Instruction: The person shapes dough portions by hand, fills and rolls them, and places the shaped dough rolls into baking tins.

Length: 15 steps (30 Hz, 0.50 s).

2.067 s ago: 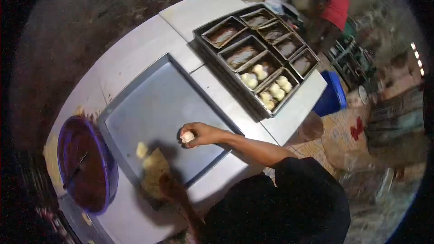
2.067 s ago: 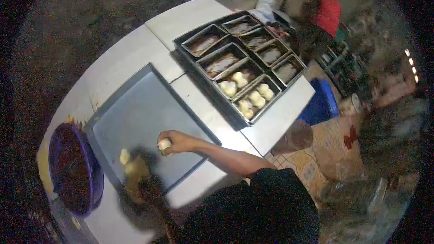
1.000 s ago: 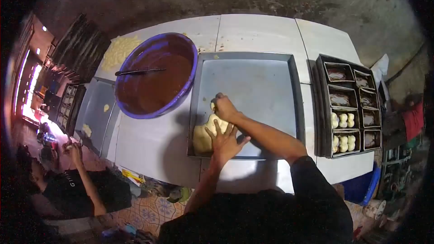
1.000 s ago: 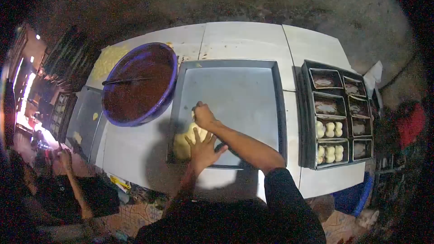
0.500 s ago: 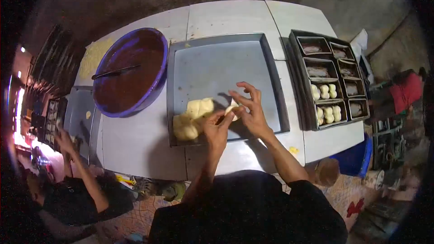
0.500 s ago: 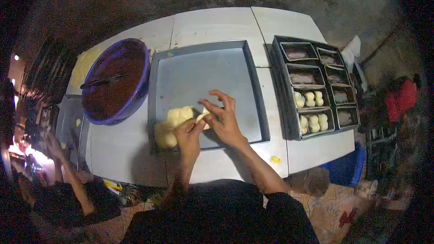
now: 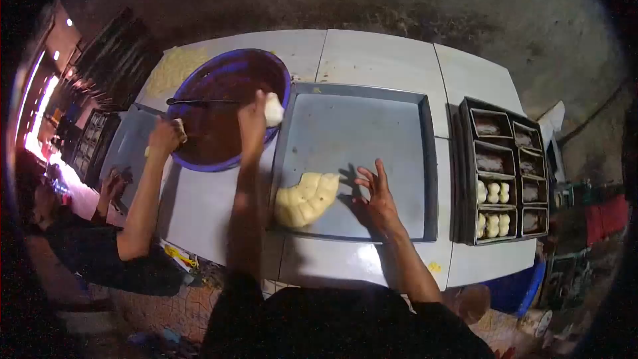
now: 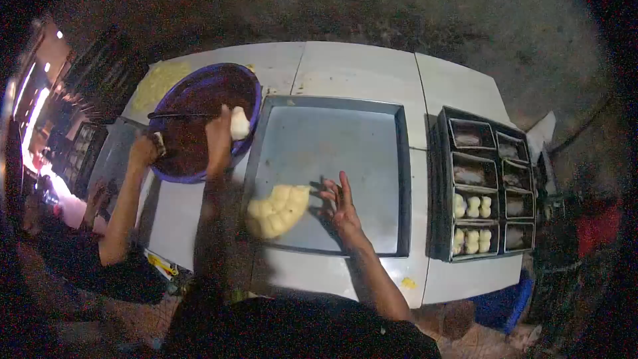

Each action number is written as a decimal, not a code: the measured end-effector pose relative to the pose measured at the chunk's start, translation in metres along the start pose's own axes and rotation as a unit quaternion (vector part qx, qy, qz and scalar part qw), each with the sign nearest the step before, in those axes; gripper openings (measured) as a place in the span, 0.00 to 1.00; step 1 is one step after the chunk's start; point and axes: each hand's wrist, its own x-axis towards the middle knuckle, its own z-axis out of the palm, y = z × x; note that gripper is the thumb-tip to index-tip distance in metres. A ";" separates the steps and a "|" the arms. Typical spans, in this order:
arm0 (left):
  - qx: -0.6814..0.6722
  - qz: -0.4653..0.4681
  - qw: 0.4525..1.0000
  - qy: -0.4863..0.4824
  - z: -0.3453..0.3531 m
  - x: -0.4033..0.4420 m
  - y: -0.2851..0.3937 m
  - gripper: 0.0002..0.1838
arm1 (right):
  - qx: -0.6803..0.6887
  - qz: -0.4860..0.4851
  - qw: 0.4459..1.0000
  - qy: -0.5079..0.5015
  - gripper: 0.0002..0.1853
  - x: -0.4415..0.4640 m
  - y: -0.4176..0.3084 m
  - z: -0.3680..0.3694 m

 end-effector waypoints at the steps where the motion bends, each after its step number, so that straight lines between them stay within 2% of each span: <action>1: 0.131 0.022 0.990 0.034 -0.010 0.035 -0.025 0.34 | -0.140 -0.002 0.989 0.042 0.59 0.005 0.008 -0.003; 2: 0.276 -0.008 0.961 0.030 -0.020 0.061 -0.060 0.40 | -0.136 -0.052 0.989 0.022 0.51 0.008 0.014 -0.005; 3: 0.154 0.111 0.979 0.071 -0.002 0.123 -0.211 0.47 | 0.052 -0.022 0.998 0.031 0.48 0.009 0.008 0.009; 4: 0.065 -0.076 0.991 -0.084 -0.010 0.085 -0.133 0.48 | 0.015 -0.017 1.000 0.020 0.47 0.012 0.014 0.004; 5: 0.034 -0.273 0.937 -0.213 -0.019 0.041 -0.037 0.49 | -0.023 -0.010 1.000 0.010 0.46 0.016 0.019 -0.001; 6: 0.169 -0.292 0.914 -0.228 -0.025 0.065 -0.079 0.52 | 0.011 0.001 1.000 0.018 0.44 0.018 0.018 0.005; 7: 0.172 -0.294 0.911 -0.230 -0.024 0.064 -0.077 0.52 | 0.014 0.003 1.000 0.021 0.44 0.021 0.021 0.008; 9: 0.135 -0.175 0.967 -0.128 -0.017 0.057 -0.075 0.53 | 0.061 -0.015 0.997 0.036 0.42 0.023 0.024 0.012; 10: 0.130 -0.226 0.963 -0.072 -0.010 0.031 -0.024 0.53 | 0.049 -0.028 0.998 0.032 0.41 0.023 0.012 0.020; 11: 0.253 -0.134 0.958 0.015 0.000 0.012 -0.012 0.49 | 0.031 -0.017 0.998 0.047 0.40 0.024 0.010 0.024; 13: 0.059 -0.177 0.980 -0.069 0.012 -0.049 0.012 0.41 | 0.112 0.083 0.987 0.079 0.36 0.027 0.007 0.032; 14: -0.122 -0.249 0.949 -0.147 0.020 -0.072 -0.014 0.36 | 0.229 0.125 0.962 0.076 0.32 0.029 0.010 0.036; 15: -0.298 -0.315 0.875 -0.217 0.029 -0.097 -0.039 0.32 | 0.343 0.163 0.922 0.074 0.29 0.029 0.015 0.038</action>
